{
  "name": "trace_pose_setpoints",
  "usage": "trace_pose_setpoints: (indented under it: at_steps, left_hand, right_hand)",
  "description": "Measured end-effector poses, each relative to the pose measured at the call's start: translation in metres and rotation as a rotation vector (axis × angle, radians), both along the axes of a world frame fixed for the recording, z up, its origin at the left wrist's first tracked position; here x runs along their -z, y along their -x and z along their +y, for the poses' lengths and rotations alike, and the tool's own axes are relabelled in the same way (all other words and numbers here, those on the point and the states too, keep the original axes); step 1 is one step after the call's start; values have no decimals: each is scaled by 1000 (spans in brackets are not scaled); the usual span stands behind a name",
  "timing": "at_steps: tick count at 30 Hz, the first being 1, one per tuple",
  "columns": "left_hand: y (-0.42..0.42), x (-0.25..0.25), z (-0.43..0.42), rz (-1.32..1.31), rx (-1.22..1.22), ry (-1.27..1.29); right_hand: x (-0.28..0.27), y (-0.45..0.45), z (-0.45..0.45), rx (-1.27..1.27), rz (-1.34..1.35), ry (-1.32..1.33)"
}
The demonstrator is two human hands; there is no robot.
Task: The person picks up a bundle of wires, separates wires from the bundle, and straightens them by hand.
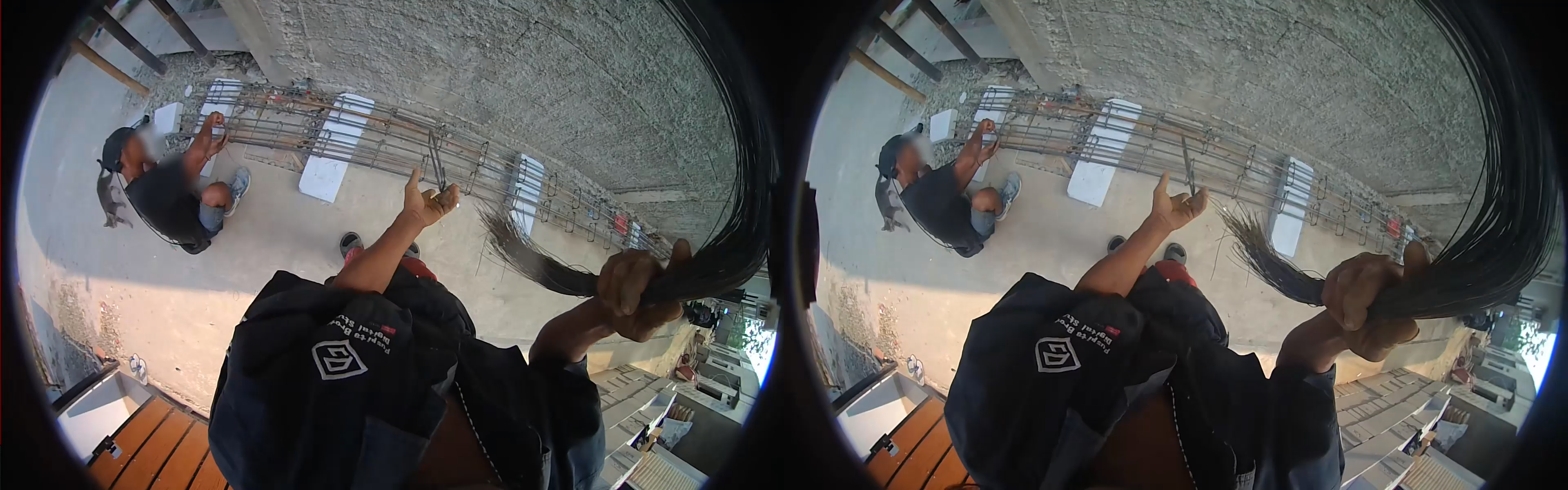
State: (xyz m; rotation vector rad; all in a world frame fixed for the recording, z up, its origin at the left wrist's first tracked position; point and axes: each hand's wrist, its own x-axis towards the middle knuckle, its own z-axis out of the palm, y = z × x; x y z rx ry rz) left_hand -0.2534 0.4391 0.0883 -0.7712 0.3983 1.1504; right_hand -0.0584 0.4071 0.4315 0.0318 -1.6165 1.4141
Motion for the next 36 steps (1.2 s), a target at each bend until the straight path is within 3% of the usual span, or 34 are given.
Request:
trace_pose_setpoints:
  at_steps: [1, 2, 4, 7, 11, 15, 19, 21, 24, 27, 31, 36]
  left_hand:
    - [-5, 21, 11, -46, 26, 50]
    - [-7, 38, 18, 108, -78, -33]
    - [20, 45, 20, 160, -78, -234]
    - [40, -6, 16, 503, 93, -119]
    - [55, -31, 10, 630, 36, -70]
    - [55, -48, 3, 861, -28, -345]
    - [66, -87, -1, 1065, 8, -542]
    - [108, -61, 10, 1088, -11, -172]
    - [210, 37, 12, 1007, -283, 170]
    - [249, 23, -24, 1401, -168, -11]
    - [214, 14, -38, 1242, -2, -193]
    - [172, 50, -51, 1138, 439, -105]
  right_hand:
    - [-2, 4, -9, 79, -18, -8]
    - [-5, 2, -17, 85, -14, -22]
    - [-17, -6, -36, 72, -36, 39]
    - [-17, -18, -67, 251, -99, 40]
    - [-6, -35, -105, 636, -262, -36]
    - [-8, -33, -120, 636, -210, 113]
    - [7, -26, -119, 968, -231, 139]
    - [-2, -41, -130, 1001, -161, 221]
    - [-12, -65, -154, 1235, -107, 270]
    - [-16, -84, -176, 1283, -316, 224]
    - [8, -52, -153, 1428, -706, 238]
    - [64, -45, -132, 1435, -522, 562]
